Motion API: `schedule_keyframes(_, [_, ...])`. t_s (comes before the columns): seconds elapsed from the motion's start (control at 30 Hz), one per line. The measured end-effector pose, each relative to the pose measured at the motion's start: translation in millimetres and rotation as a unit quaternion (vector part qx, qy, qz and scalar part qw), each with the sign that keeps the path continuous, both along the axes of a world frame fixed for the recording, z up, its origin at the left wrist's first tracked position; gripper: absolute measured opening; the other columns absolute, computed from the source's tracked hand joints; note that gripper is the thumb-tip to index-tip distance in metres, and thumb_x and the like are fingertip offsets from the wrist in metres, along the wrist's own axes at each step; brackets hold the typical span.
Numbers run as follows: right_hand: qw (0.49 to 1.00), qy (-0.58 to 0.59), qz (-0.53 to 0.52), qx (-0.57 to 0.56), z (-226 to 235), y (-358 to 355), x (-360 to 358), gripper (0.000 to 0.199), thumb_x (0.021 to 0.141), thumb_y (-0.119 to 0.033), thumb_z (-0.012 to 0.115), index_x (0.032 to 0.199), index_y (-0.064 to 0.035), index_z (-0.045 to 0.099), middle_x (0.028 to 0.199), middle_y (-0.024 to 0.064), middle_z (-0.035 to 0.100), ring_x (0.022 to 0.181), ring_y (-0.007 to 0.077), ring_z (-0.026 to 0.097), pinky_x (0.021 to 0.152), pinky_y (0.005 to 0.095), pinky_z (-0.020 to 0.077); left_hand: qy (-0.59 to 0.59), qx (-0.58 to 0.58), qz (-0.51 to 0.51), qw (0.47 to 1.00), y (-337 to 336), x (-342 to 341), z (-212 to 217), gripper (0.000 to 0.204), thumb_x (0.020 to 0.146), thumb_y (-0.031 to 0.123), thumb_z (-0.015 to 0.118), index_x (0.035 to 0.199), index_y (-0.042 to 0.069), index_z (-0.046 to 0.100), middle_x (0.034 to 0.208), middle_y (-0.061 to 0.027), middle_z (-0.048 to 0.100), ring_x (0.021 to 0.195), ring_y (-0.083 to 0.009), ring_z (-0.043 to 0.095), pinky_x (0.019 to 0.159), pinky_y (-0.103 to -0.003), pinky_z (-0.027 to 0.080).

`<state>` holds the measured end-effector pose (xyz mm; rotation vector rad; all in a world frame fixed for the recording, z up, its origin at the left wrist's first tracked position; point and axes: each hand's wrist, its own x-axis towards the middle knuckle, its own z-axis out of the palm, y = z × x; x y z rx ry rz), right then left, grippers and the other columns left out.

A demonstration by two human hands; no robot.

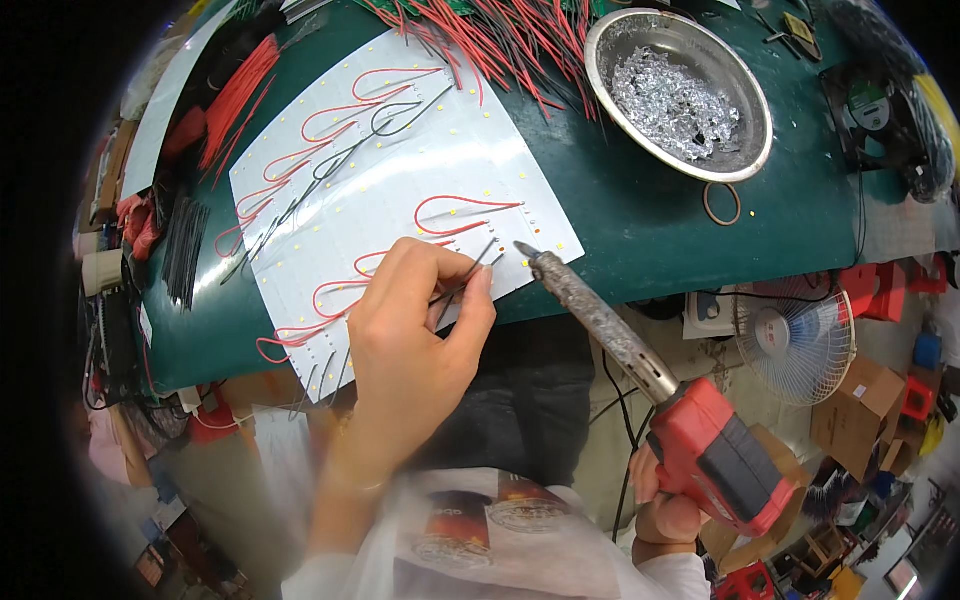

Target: The person splits an LED panel along perforated lines, solders red and black wires onto the panel using a soldering iron, and then solders wires from circuit boards to the panel.

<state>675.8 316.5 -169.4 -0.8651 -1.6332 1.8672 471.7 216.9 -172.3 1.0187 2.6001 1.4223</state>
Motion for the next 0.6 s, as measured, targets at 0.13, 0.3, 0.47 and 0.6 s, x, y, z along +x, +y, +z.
schedule_keyframes(0.13, [0.998, 0.044, 0.045, -0.021, -6.6, 7.5, 4.0, 0.089, 0.073, -0.069, 0.056, 0.114, 0.0088, 0.042, 0.044, 0.0018, 0.044, 0.037, 0.0127, 0.041, 0.040, 0.0254, 0.0356, 0.019, -0.008, 0.012, 1.000, 1.1, 0.5, -2.1, 0.015, 0.068, -0.001, 0.064, 0.074, 0.003, 0.051, 0.070, -0.0071, 0.051, 0.051, -0.0217, 0.052, 0.044, -0.031, 0.041])
schedule_keyframes(0.3, [0.998, -0.029, 0.048, 0.012, -12.4, 9.2, 10.0, 0.085, 0.071, -0.071, 0.055, 0.105, 0.0065, 0.046, 0.045, 0.0016, 0.045, 0.037, 0.0127, 0.041, 0.040, 0.0254, 0.0359, 0.039, -0.007, 0.019, 0.999, 0.6, 2.0, -6.8, 0.015, 0.067, -0.001, 0.064, 0.073, 0.003, 0.051, 0.069, -0.0064, 0.051, 0.049, -0.0210, 0.050, 0.042, -0.031, 0.040])
schedule_keyframes(0.47, [0.998, 0.040, 0.040, 0.016, -16.2, 8.9, 11.1, 0.091, 0.071, -0.071, 0.055, 0.112, 0.0087, 0.044, 0.047, 0.0015, 0.046, 0.037, 0.0127, 0.041, 0.039, 0.0251, 0.0353, 0.054, 0.008, 0.021, 0.998, 3.1, 1.1, -9.8, 0.015, 0.067, -0.001, 0.064, 0.073, 0.003, 0.051, 0.069, -0.0065, 0.051, 0.049, -0.0208, 0.050, 0.043, -0.031, 0.039])
schedule_keyframes(0.6, [0.998, 0.067, -0.001, -0.021, -10.1, 5.0, 5.3, 0.095, 0.073, -0.070, 0.054, 0.120, 0.0106, 0.040, 0.045, 0.0004, 0.044, 0.035, 0.0120, 0.040, 0.038, 0.0251, 0.0353, 0.025, -0.019, 0.031, 0.999, 1.6, 2.4, -3.5, 0.012, 0.069, -0.005, 0.065, 0.073, 0.000, 0.054, 0.069, -0.0069, 0.055, 0.057, -0.0156, 0.057, 0.050, -0.027, 0.044])
